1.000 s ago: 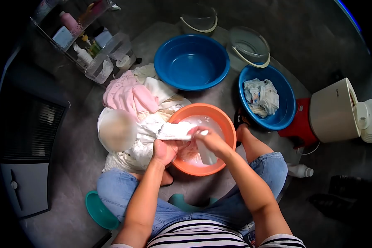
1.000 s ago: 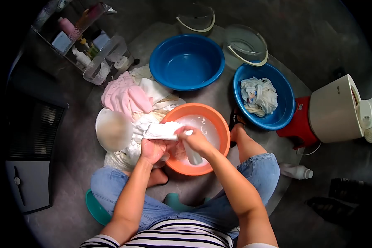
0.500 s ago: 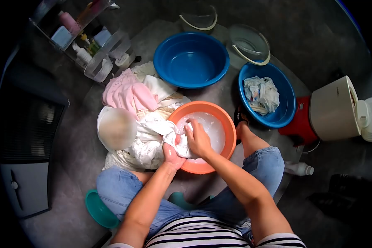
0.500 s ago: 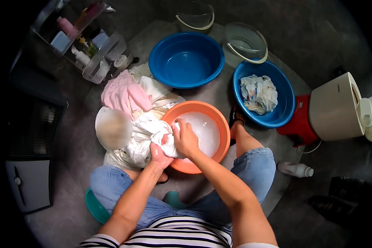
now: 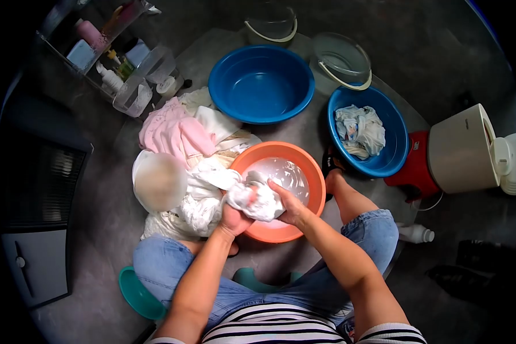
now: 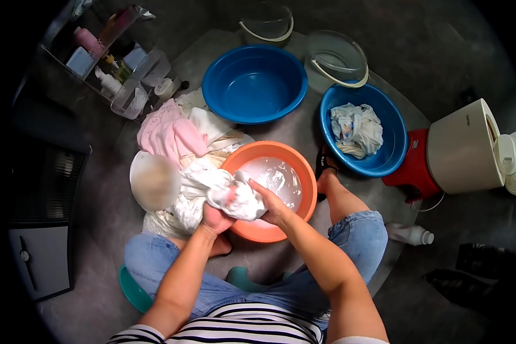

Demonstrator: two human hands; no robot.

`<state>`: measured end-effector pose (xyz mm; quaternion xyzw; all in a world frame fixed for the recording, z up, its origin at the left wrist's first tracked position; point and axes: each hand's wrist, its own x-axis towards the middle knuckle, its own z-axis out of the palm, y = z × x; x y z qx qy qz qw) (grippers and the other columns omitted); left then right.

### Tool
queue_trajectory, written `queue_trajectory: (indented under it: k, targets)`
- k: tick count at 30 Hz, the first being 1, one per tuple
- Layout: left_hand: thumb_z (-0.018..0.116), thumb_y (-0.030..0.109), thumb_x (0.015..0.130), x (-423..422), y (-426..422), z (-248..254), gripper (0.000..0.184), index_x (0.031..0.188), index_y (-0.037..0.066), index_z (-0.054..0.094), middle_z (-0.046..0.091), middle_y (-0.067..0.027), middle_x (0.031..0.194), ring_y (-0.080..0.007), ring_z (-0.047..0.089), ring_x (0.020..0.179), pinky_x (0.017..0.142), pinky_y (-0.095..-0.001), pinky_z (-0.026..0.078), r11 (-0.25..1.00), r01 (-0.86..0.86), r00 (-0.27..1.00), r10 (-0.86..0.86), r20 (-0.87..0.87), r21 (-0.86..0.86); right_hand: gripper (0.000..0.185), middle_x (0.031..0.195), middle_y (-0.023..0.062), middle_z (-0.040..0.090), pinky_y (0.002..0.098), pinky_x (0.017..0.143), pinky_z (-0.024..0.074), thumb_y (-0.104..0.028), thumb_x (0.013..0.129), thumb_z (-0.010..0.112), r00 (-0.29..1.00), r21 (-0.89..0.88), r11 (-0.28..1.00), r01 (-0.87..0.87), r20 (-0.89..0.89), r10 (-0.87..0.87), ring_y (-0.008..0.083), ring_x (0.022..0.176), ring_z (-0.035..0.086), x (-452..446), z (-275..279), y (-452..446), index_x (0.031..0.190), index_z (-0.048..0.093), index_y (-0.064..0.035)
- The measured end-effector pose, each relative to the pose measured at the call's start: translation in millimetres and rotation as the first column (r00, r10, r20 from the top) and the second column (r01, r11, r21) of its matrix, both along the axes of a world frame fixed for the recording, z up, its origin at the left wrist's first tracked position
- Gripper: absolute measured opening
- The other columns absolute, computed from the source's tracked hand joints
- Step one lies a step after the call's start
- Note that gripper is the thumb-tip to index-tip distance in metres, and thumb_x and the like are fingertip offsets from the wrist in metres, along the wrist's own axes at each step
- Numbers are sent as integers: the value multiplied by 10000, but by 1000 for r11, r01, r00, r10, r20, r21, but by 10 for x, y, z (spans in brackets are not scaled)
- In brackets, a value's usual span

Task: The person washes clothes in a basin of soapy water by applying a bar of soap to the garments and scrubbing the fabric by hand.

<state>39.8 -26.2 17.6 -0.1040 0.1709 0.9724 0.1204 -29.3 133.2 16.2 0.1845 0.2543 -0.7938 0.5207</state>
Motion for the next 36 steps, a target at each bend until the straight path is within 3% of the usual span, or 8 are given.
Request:
queue_trajectory:
  k: [6,10,14,18,24,28,30,36]
  targets:
    - [525,296,936,54,66,332,295,1138,82,518,560,-26,1044,-153,556,971,881,-274,431,611,326,838,-539,-79,-721,447,1065,104,614,349,820,531,-9,757,536,928,249,944,215,-354,-118,228,938,636,-224,-323,154,1201,482,-10]
    - [407,141,960,29,-96,-187,222,1131,49,515,586,-84,1069,-221,592,1002,919,-389,474,985,81,936,-21,352,-155,509,1113,87,590,341,886,487,-15,732,540,822,243,922,301,-556,-122,207,1016,597,-262,-121,148,1233,464,-54]
    - [406,280,968,-6,-304,-724,349,1190,33,515,594,-123,1180,-244,593,1032,898,-371,475,757,-190,790,496,361,-625,552,1141,70,555,335,926,451,3,688,546,723,261,921,289,-690,-31,197,1075,554,-333,37,167,1224,440,-75]
    - [394,598,941,-149,-269,-398,666,1350,75,444,512,-66,1324,-184,493,1190,999,-352,395,821,320,929,-175,326,-472,542,1099,56,554,319,909,440,37,669,550,632,315,915,253,-770,90,188,1035,547,-289,166,121,1184,469,-112]
    - [419,503,966,-137,-7,-210,507,1262,103,514,612,-75,1151,-219,608,1039,905,-372,492,983,45,961,5,275,-177,576,1077,135,570,362,885,461,16,666,588,445,543,834,102,-774,450,280,1040,578,207,409,-119,1200,456,-155]
    - [310,328,976,-9,-82,-218,500,1304,-16,465,561,-206,1254,-331,570,1122,1000,-448,440,957,-20,990,61,131,-290,601,1009,172,549,424,756,492,-192,671,738,-374,648,686,331,-578,725,356,964,584,363,722,-212,1219,495,-153]
    - [267,258,961,99,-100,-34,499,1369,0,395,469,-207,1358,-360,469,1236,1092,-471,343,997,37,990,-27,142,-70,543,1088,173,529,449,816,462,-302,731,713,-498,561,709,427,-508,703,347,1017,554,505,757,-307,1211,515,-144]
    - [417,406,971,105,134,-266,542,1413,99,351,491,-109,1355,-299,486,1233,1076,-465,359,999,46,974,-40,221,-24,512,1114,172,540,471,886,420,-410,836,634,-176,532,451,717,-487,855,364,1061,519,-10,448,-363,1218,517,-89]
